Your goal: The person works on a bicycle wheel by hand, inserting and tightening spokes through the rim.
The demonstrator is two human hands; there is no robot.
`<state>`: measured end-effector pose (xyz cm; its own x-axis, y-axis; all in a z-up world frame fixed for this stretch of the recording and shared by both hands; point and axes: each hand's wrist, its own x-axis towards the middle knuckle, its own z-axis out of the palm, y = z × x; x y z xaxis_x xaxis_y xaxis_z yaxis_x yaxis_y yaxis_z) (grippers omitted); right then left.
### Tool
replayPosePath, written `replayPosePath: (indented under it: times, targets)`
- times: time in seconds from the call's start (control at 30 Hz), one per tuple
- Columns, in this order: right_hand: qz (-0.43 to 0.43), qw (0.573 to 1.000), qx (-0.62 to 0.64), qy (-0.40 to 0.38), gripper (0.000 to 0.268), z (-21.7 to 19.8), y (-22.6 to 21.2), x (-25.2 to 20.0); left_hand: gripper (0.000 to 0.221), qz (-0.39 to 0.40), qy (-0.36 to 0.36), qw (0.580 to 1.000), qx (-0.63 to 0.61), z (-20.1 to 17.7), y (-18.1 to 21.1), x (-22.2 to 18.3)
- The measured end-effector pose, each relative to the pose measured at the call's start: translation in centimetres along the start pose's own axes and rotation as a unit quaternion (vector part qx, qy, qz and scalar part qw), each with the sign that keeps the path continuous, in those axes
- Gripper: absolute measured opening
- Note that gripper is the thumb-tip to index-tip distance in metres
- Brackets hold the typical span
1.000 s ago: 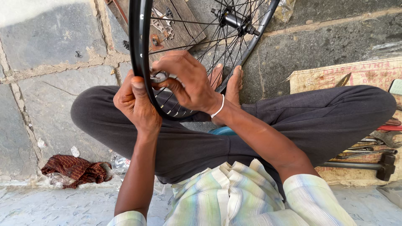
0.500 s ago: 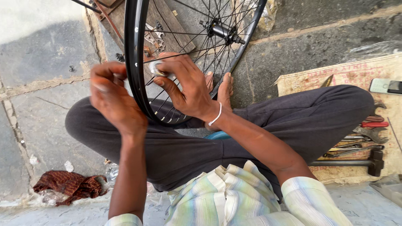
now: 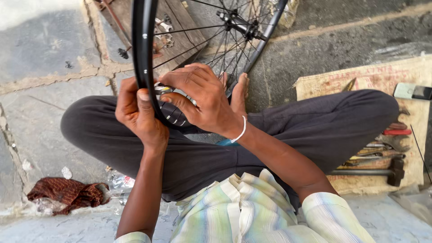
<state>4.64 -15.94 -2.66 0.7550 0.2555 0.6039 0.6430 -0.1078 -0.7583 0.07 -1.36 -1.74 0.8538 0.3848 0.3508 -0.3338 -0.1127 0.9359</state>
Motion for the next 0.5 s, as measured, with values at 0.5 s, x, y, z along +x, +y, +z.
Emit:
replayPosePath:
  times: [0.5]
  targets:
    - [-0.073,0.997,-0.026,-0.012,0.04,2.7,3.0,-0.5,0.044,-0.05,-0.007,0.999,0.001,-1.4,-1.2,0.1]
